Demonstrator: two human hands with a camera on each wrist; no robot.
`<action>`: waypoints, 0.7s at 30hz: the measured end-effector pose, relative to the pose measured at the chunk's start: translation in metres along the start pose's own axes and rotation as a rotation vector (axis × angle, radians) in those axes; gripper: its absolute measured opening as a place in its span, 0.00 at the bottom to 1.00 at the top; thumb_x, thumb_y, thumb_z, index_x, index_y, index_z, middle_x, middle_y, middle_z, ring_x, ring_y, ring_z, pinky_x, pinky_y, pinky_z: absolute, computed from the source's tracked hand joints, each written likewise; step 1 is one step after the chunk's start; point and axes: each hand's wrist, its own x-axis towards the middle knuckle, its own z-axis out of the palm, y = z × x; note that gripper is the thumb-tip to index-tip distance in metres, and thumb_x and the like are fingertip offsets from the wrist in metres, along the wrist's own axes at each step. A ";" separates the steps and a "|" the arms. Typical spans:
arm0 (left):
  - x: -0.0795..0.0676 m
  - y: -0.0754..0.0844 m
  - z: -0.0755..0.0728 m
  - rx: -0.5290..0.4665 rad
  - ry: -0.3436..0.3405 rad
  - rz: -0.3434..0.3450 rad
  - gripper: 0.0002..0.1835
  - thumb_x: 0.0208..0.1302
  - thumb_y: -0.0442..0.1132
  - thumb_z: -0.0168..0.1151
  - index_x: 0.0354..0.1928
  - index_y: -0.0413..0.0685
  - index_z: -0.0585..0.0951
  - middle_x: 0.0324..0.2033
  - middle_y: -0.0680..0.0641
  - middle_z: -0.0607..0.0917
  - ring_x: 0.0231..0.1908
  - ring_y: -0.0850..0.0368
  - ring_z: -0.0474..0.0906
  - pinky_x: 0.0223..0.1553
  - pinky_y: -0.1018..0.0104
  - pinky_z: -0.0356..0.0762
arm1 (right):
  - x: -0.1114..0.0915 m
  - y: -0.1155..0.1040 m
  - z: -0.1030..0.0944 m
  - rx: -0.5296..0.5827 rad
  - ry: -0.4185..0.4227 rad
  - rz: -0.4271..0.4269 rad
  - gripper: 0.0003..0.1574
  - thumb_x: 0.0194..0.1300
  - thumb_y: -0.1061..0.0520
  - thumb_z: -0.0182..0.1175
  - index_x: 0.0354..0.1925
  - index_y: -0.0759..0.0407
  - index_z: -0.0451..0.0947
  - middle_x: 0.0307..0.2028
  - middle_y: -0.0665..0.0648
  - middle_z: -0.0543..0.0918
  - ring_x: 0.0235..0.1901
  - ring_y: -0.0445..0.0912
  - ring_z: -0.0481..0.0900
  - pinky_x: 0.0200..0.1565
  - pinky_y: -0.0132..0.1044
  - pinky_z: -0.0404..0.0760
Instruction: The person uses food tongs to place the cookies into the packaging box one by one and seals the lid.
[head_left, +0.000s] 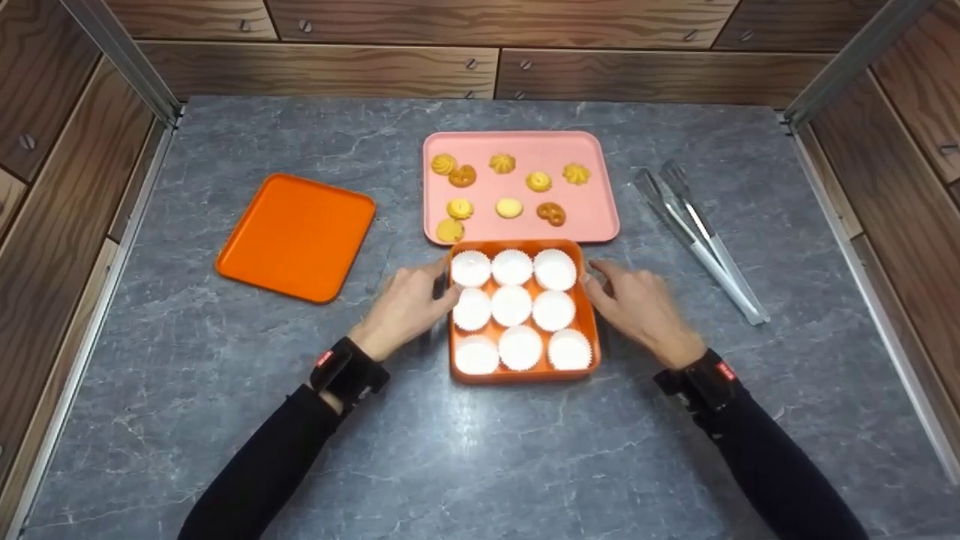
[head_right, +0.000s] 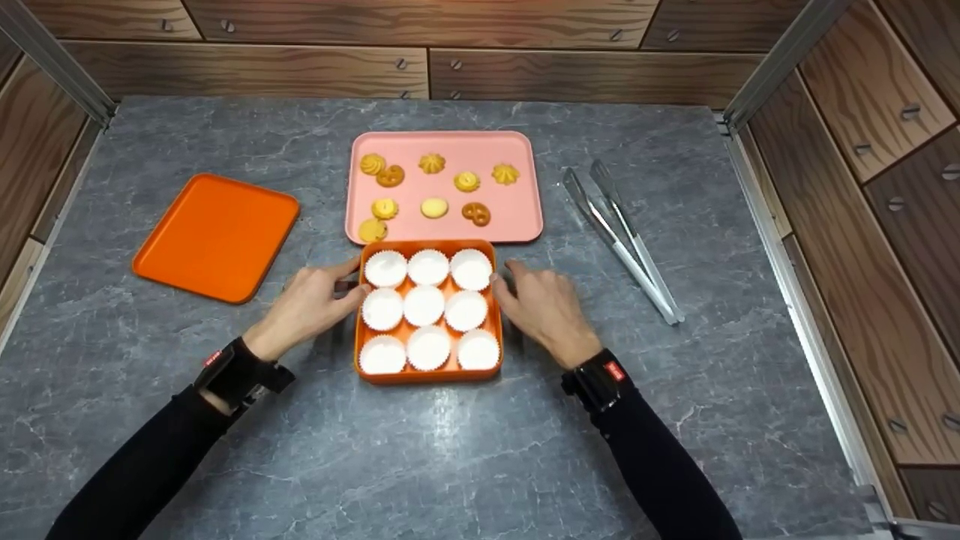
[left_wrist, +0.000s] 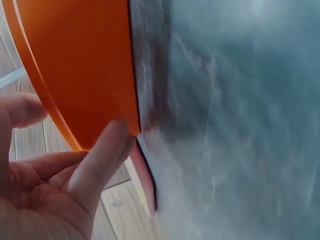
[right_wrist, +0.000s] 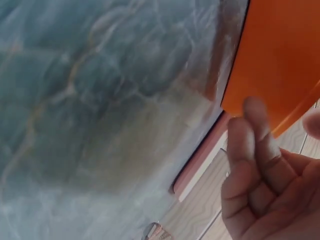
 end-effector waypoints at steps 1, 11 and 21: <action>0.000 0.000 0.001 -0.015 0.000 -0.002 0.32 0.73 0.45 0.61 0.73 0.37 0.71 0.16 0.48 0.73 0.11 0.60 0.64 0.12 0.68 0.64 | 0.000 0.000 0.001 0.009 -0.005 -0.006 0.25 0.76 0.49 0.57 0.60 0.64 0.83 0.23 0.60 0.82 0.21 0.54 0.77 0.24 0.52 0.79; 0.009 -0.003 0.005 -0.158 0.037 -0.044 0.29 0.73 0.40 0.60 0.73 0.36 0.71 0.21 0.48 0.80 0.15 0.61 0.69 0.16 0.69 0.68 | 0.008 -0.004 0.006 0.034 0.014 -0.064 0.21 0.77 0.57 0.55 0.59 0.67 0.83 0.35 0.69 0.88 0.28 0.59 0.85 0.31 0.57 0.85; 0.021 -0.007 0.010 -0.199 0.070 -0.037 0.29 0.77 0.41 0.57 0.74 0.35 0.68 0.13 0.56 0.71 0.11 0.62 0.65 0.12 0.69 0.64 | 0.020 -0.003 0.006 0.052 -0.039 -0.019 0.21 0.79 0.57 0.51 0.60 0.68 0.81 0.25 0.61 0.82 0.30 0.58 0.84 0.33 0.57 0.85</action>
